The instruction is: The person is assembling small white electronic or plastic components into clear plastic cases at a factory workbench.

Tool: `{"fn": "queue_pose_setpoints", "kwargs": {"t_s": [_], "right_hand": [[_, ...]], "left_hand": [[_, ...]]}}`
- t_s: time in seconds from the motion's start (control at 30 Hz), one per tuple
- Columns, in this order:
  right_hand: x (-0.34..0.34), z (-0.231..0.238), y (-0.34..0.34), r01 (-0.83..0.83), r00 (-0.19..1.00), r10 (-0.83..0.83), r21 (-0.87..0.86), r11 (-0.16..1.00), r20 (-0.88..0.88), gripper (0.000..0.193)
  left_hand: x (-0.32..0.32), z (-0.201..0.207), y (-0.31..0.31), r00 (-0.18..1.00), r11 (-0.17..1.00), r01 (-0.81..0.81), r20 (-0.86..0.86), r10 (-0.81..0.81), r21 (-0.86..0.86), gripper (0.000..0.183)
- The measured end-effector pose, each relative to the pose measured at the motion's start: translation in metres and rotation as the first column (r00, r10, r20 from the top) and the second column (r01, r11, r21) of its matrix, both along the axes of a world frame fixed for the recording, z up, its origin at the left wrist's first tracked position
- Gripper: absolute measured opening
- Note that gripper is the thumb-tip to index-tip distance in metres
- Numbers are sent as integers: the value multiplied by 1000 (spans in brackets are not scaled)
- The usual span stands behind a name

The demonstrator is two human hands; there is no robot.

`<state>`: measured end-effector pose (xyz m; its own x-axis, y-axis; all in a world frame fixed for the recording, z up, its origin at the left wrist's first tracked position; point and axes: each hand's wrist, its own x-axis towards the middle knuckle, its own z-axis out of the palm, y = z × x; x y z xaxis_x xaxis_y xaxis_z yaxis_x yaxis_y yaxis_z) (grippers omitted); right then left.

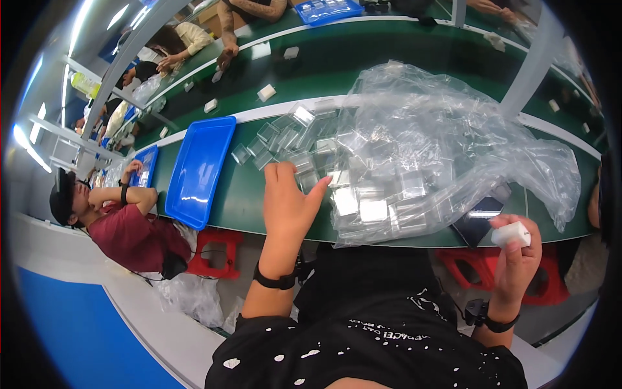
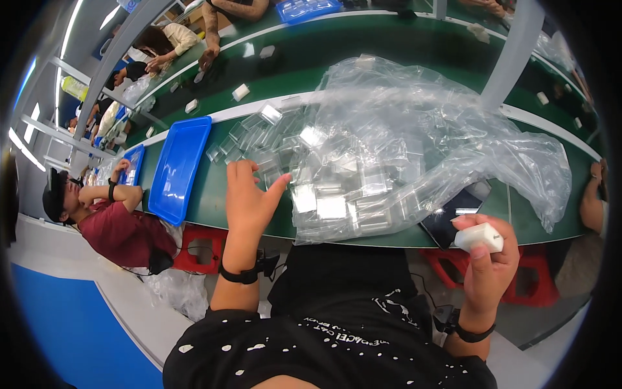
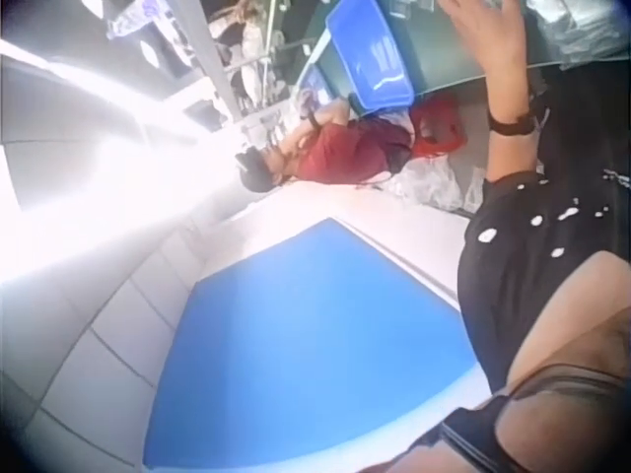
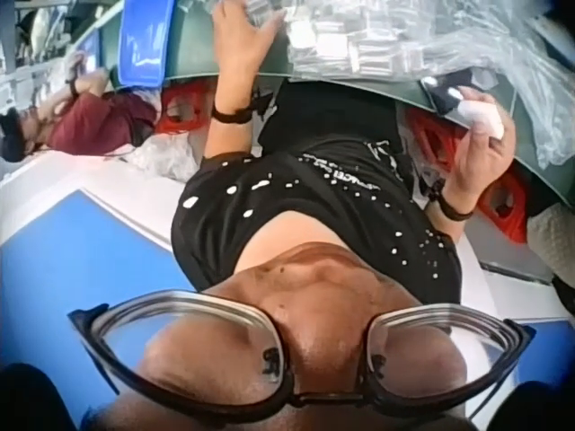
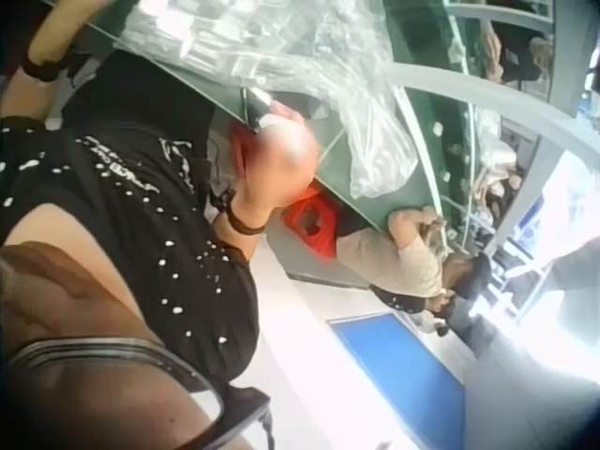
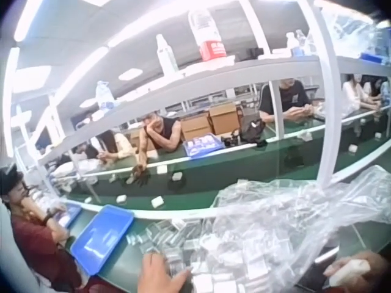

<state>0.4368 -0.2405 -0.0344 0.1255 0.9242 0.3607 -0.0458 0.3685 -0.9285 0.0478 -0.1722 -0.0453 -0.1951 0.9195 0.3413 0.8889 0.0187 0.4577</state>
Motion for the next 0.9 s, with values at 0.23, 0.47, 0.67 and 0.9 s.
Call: {"fn": "queue_pose_setpoints", "kwargs": {"t_s": [0.23, 0.47, 0.67, 0.9], "right_hand": [[0, 4, -5, -81, 994, 85, -55, 995, 74, 37], [10, 0, -10, -54, 997, 61, -119, 991, 55, 34], [12, -3, -13, -28, 996, 40, -147, 989, 76, 34], [7, 0, -3, -80, 995, 86, -118, 990, 48, 31]], "left_hand": [[-11, -8, 22, 1000, 995, 1, -26, 1, 97, 53], [-24, -15, 23, 971, 991, 50, 228, -76, 122, 24], [-35, -17, 16, 943, 973, 26, 319, -100, 228, 13], [-32, 8, -5, 794, 960, -5, 584, -166, 279, 17]]}}
